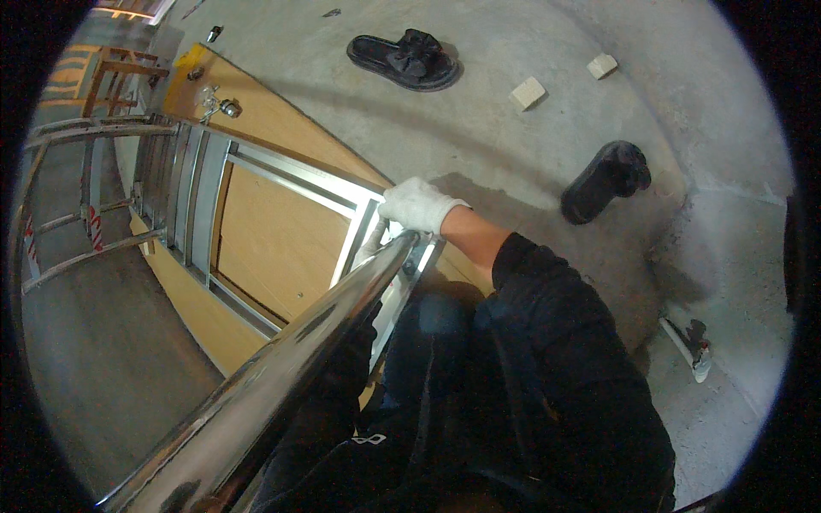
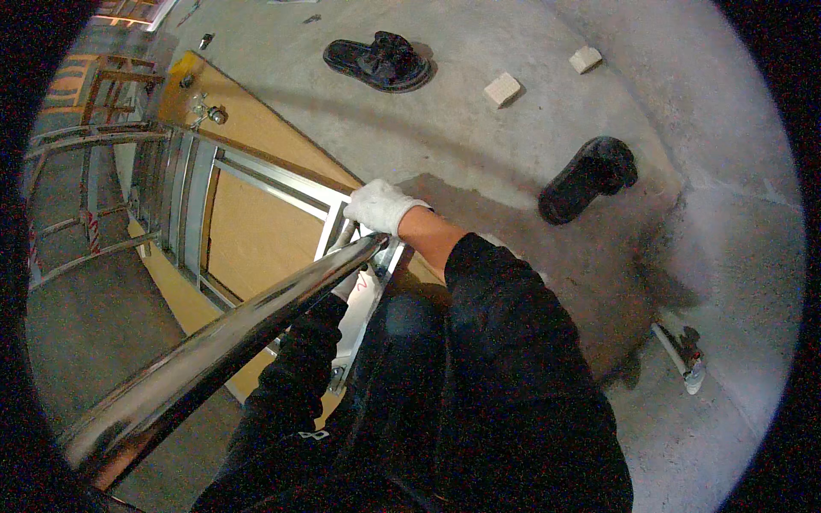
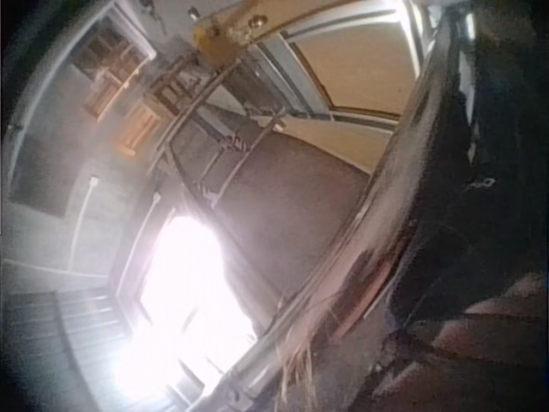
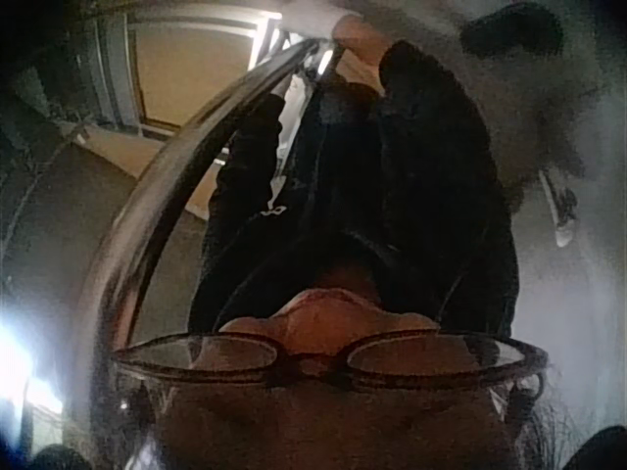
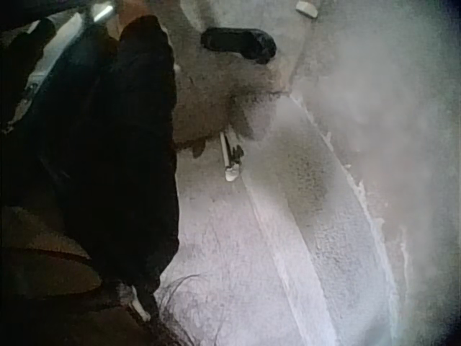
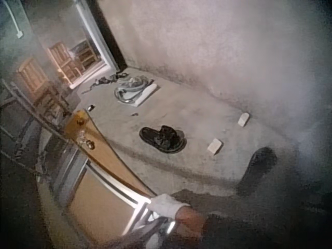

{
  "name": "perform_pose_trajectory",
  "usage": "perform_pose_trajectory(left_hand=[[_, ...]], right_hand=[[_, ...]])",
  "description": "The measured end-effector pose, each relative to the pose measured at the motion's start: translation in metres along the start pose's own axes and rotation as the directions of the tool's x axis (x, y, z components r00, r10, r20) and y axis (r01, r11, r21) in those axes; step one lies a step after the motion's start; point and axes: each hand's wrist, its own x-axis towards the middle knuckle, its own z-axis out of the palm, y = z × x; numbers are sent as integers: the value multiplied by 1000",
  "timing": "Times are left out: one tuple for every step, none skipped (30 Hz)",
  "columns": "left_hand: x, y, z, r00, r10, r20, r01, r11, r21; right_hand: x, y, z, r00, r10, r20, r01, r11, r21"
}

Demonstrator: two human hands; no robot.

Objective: The person assembles a metal frame by inserting and tightening bolts at the joints. They work on multiple connection points, securing the frame pieces together.

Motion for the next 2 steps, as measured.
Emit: perform_pose_trajectory(left_hand=[[-1,0,-1,1000,3,4,-3,999,-53],[-3,-1,-3,1000,8,6,-7,994,-105]], right_hand=[[2,-1,0,1000,-5,14,5,1000,6],[4,-3,0,1000,-13,27,12,1000,12]])
